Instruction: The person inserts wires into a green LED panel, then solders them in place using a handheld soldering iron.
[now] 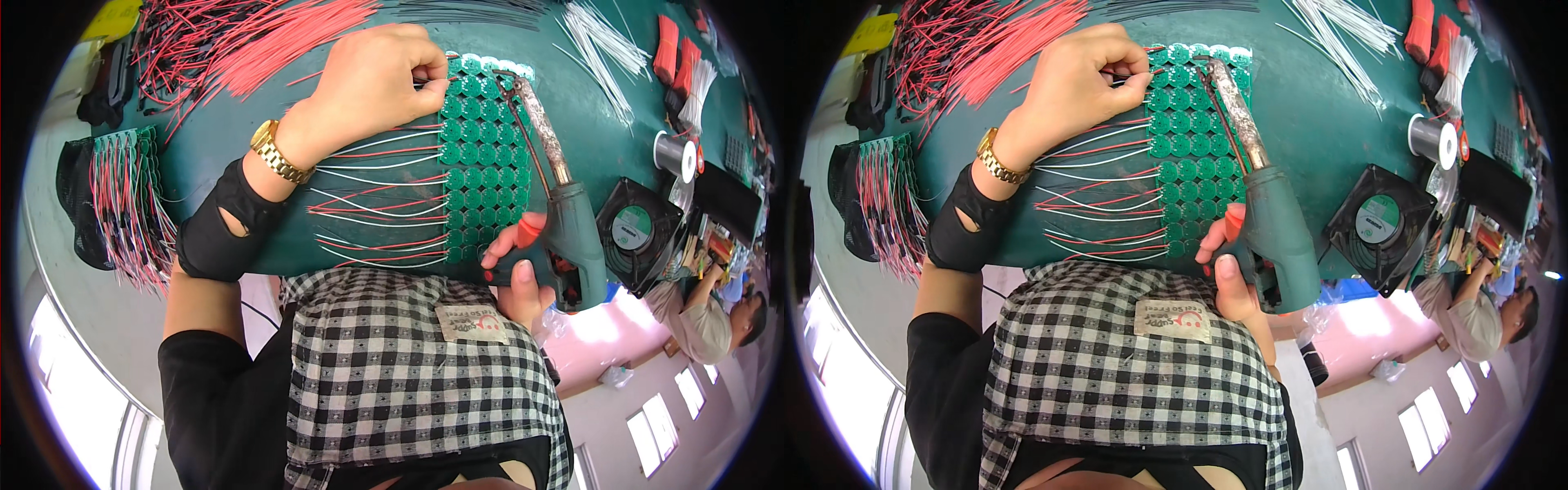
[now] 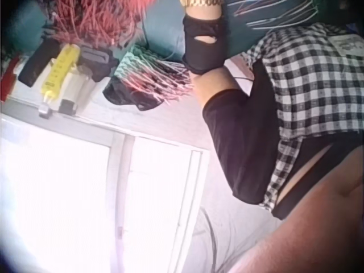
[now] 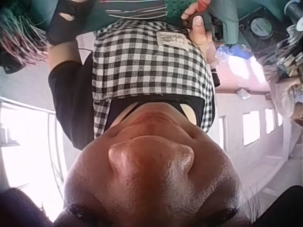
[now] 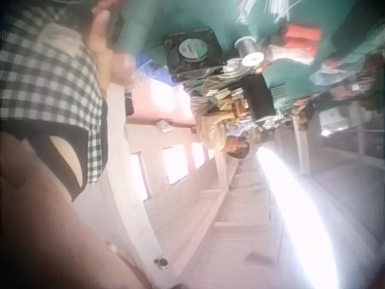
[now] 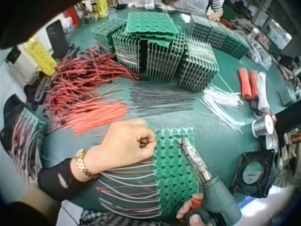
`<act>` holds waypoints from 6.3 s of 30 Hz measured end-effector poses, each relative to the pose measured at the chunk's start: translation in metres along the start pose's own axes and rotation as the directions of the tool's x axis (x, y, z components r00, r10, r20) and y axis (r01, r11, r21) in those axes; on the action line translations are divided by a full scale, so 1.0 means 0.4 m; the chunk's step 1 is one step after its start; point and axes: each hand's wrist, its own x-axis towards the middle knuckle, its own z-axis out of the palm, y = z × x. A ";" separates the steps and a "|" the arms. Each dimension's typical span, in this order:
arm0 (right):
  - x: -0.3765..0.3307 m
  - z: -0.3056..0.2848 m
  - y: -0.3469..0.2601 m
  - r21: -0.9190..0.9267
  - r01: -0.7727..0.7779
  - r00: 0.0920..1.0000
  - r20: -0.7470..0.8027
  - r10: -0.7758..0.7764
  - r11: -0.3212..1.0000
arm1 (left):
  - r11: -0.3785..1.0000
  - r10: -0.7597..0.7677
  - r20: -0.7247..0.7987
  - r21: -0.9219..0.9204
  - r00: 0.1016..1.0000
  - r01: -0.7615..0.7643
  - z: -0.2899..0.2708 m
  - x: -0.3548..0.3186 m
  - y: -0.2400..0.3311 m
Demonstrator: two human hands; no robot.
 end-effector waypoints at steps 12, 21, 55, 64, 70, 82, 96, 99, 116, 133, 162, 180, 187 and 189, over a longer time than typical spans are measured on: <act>0.007 -0.021 0.026 0.127 0.097 0.993 0.054 -0.104 0.987 | 0.999 0.022 -0.003 -0.025 1.000 -0.022 -0.001 -0.001 0.000; -0.007 -0.031 0.034 0.114 0.171 0.985 -0.009 -0.172 0.979 | 0.887 -0.175 -0.204 0.391 0.963 0.244 -0.171 0.089 -0.102; -0.017 -0.006 0.024 0.009 0.201 0.978 0.053 -0.201 0.980 | 0.939 -0.232 0.139 -0.228 0.963 0.259 -0.143 0.041 0.091; -0.024 -0.004 0.022 -0.016 0.149 0.988 0.038 -0.149 0.989 | 0.993 -0.094 0.130 -0.060 0.987 0.102 -0.012 -0.010 0.055; -0.034 -0.003 0.030 -0.040 0.104 0.994 0.048 -0.102 0.994 | 0.993 -0.089 0.094 -0.064 0.992 0.095 -0.002 -0.017 0.052; -0.036 0.008 0.023 -0.044 0.006 1.000 0.024 -0.005 0.999 | 0.996 -0.085 0.069 -0.031 0.994 0.087 0.004 -0.019 0.042; -0.043 0.006 0.035 -0.013 0.094 0.995 -0.021 -0.094 0.996 | 0.999 -0.031 0.057 0.014 0.998 0.030 0.008 -0.016 0.039; -0.042 0.006 0.044 -0.027 0.102 0.993 -0.057 -0.103 0.994 | 0.999 -0.034 0.057 0.029 0.998 0.032 0.004 -0.025 0.037; -0.045 -0.007 0.037 0.023 0.049 0.999 -0.010 -0.048 0.999 | 0.986 0.153 0.152 -0.085 0.976 -0.142 -0.019 -0.012 0.024; -0.040 -0.011 0.049 0.000 0.118 0.993 -0.020 -0.118 0.993 | 0.937 0.300 0.119 0.148 0.946 -0.316 -0.013 -0.012 0.042; -0.034 -0.013 0.043 -0.204 0.068 0.998 0.029 -0.064 0.977 | 0.989 0.121 0.105 0.069 0.987 -0.129 0.002 -0.006 0.044; -0.041 -0.015 0.053 0.054 0.087 0.996 -0.029 -0.086 0.995 | 0.995 0.087 0.076 0.038 0.993 -0.090 0.012 -0.004 0.038; -0.034 -0.010 0.063 0.114 0.134 0.987 -0.101 -0.123 0.984 | 0.991 0.116 0.104 0.052 0.988 -0.122 0.005 -0.005 0.036; -0.036 -0.010 0.063 0.118 0.130 0.988 -0.103 -0.118 0.984 | 0.991 0.120 0.099 0.052 0.988 -0.126 0.004 -0.004 0.036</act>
